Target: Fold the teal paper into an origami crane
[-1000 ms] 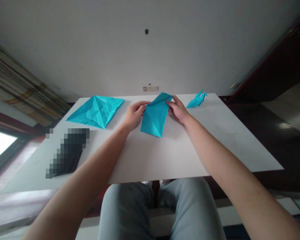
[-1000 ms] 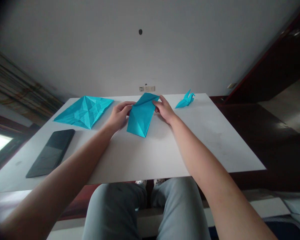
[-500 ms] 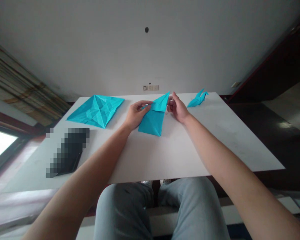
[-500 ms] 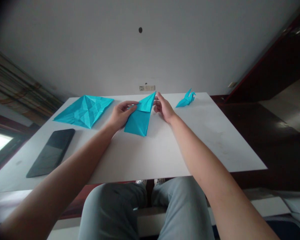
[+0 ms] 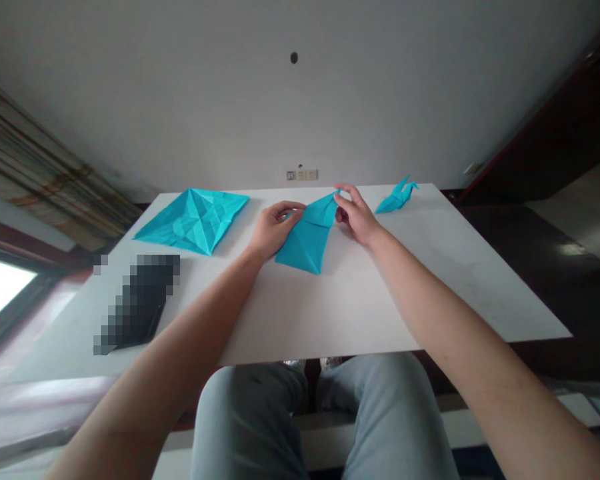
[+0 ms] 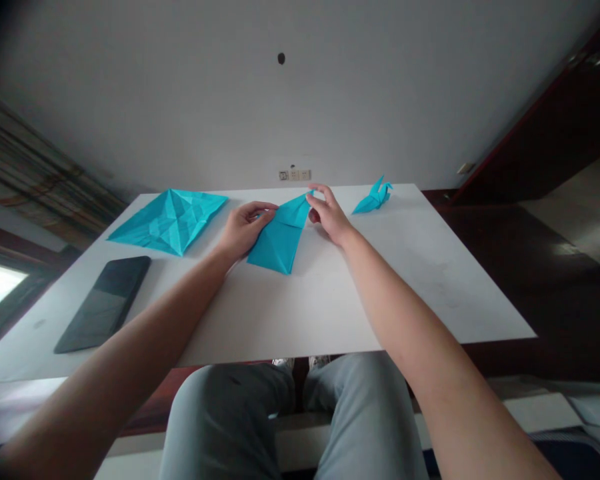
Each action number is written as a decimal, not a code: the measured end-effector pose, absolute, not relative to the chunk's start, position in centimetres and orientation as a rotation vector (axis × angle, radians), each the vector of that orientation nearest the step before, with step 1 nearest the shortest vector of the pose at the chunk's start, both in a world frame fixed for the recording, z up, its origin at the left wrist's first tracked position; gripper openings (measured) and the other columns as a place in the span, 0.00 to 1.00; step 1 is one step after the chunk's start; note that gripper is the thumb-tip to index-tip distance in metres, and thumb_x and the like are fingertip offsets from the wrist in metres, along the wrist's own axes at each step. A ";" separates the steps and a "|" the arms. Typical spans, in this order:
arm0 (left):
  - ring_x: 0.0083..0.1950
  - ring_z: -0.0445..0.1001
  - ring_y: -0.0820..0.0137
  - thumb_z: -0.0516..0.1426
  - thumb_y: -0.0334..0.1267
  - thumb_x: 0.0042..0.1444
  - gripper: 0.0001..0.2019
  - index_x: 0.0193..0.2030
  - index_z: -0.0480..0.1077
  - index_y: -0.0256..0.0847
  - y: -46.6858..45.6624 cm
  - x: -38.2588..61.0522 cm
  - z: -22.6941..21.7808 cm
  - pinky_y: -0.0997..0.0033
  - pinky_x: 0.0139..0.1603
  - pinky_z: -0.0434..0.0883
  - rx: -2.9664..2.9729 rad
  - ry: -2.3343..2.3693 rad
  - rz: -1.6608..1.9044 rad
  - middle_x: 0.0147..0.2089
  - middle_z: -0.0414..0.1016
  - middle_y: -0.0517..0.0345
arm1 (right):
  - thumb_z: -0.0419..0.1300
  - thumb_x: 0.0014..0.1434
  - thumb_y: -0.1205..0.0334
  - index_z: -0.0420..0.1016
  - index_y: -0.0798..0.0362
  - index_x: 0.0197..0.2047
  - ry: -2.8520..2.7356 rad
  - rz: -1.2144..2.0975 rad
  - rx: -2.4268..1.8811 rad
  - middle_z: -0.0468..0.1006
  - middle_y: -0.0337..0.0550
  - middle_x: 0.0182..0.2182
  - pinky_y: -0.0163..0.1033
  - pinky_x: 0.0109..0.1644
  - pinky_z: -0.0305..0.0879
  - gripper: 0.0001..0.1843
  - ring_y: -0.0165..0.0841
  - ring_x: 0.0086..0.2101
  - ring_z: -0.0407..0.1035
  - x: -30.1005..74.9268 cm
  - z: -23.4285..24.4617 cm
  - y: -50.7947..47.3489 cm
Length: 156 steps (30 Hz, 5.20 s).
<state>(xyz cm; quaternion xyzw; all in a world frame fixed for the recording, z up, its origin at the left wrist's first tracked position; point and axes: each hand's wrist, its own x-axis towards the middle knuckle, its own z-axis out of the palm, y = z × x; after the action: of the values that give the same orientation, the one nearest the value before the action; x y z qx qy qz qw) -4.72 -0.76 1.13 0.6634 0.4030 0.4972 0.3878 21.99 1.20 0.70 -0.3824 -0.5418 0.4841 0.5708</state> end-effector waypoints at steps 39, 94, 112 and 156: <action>0.43 0.86 0.68 0.70 0.37 0.75 0.19 0.70 0.77 0.50 -0.1 -4.0 0.1 0.68 0.48 0.83 1.420 0.975 1.307 0.50 0.89 0.58 | 0.84 0.58 0.41 0.86 0.44 0.67 -1.405 1.227 -0.905 0.72 0.29 0.32 0.40 0.40 0.61 0.38 0.32 0.33 0.65 22.0 2.4 -0.3; 0.41 0.79 0.69 0.71 0.35 0.71 0.10 0.57 0.86 0.44 1.3 -4.7 0.3 0.71 0.46 0.82 1.146 0.989 1.367 0.44 0.82 0.56 | 0.93 0.48 0.35 0.80 0.41 0.62 -1.709 1.213 -0.859 0.87 0.36 0.47 0.41 0.34 0.59 0.47 0.29 0.30 0.65 21.3 1.5 0.1; 0.37 0.76 0.71 0.73 0.35 0.70 0.09 0.54 0.87 0.43 1.1 -4.4 0.4 0.74 0.40 0.76 1.201 0.960 1.365 0.43 0.80 0.57 | 0.89 0.53 0.30 0.90 0.46 0.59 -1.824 1.092 -0.888 0.91 0.41 0.44 0.47 0.47 0.74 0.41 0.39 0.37 0.75 21.6 0.3 0.9; 0.76 0.88 0.54 0.58 0.27 0.70 0.27 0.69 0.88 0.44 -0.9 -4.1 1.7 0.51 0.84 0.79 2.125 1.113 1.197 0.72 0.93 0.48 | 0.71 0.62 0.60 0.95 0.40 0.61 -1.815 0.746 -0.976 0.88 0.46 0.58 0.61 0.71 0.81 0.24 0.52 0.61 0.82 22.9 -0.4 2.1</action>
<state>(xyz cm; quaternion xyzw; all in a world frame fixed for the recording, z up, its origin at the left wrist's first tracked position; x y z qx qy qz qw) -4.09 -0.86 1.73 0.7717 0.4041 0.4347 0.2283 22.87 2.11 -0.40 -0.3961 -0.7364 0.3028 0.4574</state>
